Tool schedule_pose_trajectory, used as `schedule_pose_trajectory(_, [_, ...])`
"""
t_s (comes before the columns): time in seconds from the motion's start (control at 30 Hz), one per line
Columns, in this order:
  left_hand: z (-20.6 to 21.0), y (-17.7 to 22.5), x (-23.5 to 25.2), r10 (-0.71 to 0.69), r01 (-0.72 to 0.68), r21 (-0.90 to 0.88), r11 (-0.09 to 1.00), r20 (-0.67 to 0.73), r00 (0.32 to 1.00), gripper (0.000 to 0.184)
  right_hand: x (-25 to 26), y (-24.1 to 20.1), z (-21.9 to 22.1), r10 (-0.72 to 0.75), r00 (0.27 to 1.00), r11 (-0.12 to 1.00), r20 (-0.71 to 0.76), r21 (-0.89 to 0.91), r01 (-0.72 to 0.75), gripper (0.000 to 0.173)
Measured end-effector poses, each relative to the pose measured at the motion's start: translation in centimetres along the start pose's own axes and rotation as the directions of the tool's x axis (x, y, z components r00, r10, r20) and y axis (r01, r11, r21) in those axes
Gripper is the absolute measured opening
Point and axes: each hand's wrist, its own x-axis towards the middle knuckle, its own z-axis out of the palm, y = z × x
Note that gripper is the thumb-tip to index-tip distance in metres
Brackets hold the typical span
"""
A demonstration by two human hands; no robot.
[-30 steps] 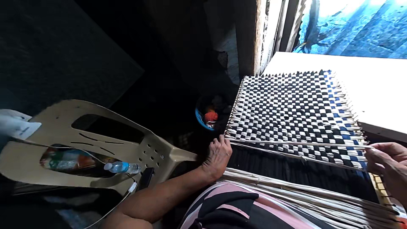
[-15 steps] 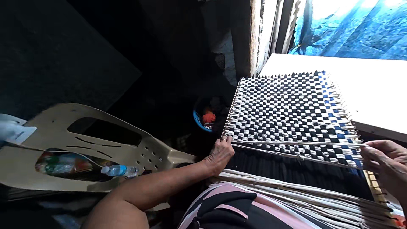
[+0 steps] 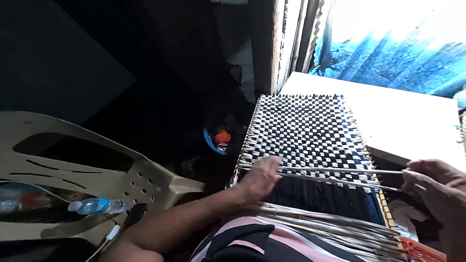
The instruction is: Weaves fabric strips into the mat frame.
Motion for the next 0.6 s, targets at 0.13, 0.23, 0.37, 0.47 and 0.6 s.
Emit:
schedule_pose_trajectory(0.13, [3.8, 8.8, 3.5, 0.29, -0.3, -0.17, 0.939, -0.085, 0.953, 0.049, -2.3, -3.8, 0.2, 0.02, 0.999, 0.981, 0.047, 0.19, -0.029, 0.019])
schedule_pose_trajectory(0.23, [4.4, 14.4, 5.3, 0.373, -0.41, -0.252, 0.876, -0.183, 0.91, 0.048, -3.1, -6.8, 0.9, -0.002, 0.999, 0.947, 0.051, 0.32, -0.014, 0.022])
schedule_pose_trajectory(0.37, [2.5, 18.1, 6.2, 0.305, -0.398, -0.436, 0.807, -0.268, 0.914, 0.019, -1.5, -7.0, 2.9, -0.183, 0.977, 0.822, 0.106, 0.562, 0.093, 0.015])
schedule_pose_trajectory(0.47, [-0.5, 17.9, 5.9, 0.249, -0.308, -0.657, 0.688, -0.185, 0.951, 0.022, 0.2, -6.6, 8.8, -0.183, 0.973, 0.753, 0.144, 0.657, 0.045, 0.03])
schedule_pose_trajectory(0.6, [-5.0, 15.5, 5.9, 0.221, -0.361, -0.776, 0.518, -0.286, 0.932, 0.018, 2.9, -3.8, 18.6, -0.314, 0.809, 0.676, 0.497, 0.715, -0.178, 0.071])
